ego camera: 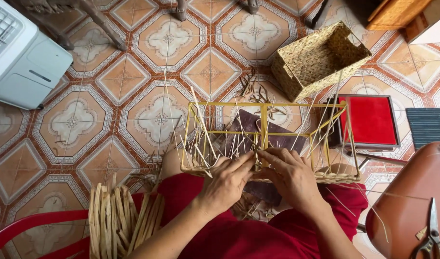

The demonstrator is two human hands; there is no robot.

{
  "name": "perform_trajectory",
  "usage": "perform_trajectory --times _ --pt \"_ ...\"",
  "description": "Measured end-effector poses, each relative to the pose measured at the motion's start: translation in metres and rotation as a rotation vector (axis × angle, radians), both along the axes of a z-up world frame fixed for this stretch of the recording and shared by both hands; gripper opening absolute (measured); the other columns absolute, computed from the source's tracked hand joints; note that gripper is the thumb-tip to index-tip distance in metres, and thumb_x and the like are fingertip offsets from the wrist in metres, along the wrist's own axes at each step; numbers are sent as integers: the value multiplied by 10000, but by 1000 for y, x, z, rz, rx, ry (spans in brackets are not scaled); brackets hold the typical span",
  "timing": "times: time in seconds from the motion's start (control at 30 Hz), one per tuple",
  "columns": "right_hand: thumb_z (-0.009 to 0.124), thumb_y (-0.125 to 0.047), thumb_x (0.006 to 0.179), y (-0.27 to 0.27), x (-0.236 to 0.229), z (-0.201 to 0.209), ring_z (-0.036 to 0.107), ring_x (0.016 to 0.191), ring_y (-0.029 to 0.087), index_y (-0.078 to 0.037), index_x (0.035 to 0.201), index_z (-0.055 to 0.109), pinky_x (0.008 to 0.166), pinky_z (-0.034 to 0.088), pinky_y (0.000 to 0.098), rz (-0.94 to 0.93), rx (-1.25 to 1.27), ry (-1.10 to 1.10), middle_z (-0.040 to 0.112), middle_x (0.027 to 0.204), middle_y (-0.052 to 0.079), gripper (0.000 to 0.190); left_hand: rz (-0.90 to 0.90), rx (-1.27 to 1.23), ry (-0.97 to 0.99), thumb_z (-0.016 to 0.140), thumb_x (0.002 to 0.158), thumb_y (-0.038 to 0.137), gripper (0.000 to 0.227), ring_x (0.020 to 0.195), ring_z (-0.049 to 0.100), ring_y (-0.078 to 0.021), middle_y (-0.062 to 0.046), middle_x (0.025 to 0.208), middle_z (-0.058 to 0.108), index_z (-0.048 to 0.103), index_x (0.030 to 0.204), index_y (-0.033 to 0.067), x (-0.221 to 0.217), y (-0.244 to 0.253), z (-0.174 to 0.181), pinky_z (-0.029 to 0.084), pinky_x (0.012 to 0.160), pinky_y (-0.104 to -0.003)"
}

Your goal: Weaving a basket or furniture component using natural fibers over a metal frame.

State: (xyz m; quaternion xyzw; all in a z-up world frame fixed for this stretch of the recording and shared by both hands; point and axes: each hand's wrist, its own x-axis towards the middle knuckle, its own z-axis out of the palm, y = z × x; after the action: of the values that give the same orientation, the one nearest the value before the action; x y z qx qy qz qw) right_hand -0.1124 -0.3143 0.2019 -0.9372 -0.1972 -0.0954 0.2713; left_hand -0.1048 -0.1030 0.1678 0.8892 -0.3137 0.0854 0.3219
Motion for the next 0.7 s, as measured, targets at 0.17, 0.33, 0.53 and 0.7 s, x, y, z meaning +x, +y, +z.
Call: perform_trajectory --times 0.17,0.33,0.53,0.7 --pt "712 -246 864 1 3 -5 635 1012 250 -163 1358 649 841 500 400 -3 59 48 668 1226 40 505 -1 -1 43 708 941 100 341 955 732 -234 -117 1334 693 681 1264 -7 -3 0 12 507 925 -403" --pt "688 -192 892 5 0 -6 646 1042 256 -190 1328 671 867 512 398 -50 83 19 677 1218 31 436 45 -19 -63 721 930 114 341 1094 687 -227 -110 1350 680 688 1255 15 -5 -6 1 472 1024 -427" --pt "697 -194 882 2 -5 -14 656 991 238 -200 1321 687 836 495 392 -96 38 -39 691 1193 19 439 -35 -238 -360 709 998 119 241 1354 578 -235 -49 1350 670 719 1236 152 -43 -8 3 403 1217 -437" --pt "687 -183 890 -3 -9 -17 650 1000 240 -191 1354 658 874 486 402 -95 1 -93 688 1201 24 465 -160 -131 -405 690 1069 153 233 1439 525 -178 -5 1407 652 695 1298 193 -43 25 -35 288 1292 -470"
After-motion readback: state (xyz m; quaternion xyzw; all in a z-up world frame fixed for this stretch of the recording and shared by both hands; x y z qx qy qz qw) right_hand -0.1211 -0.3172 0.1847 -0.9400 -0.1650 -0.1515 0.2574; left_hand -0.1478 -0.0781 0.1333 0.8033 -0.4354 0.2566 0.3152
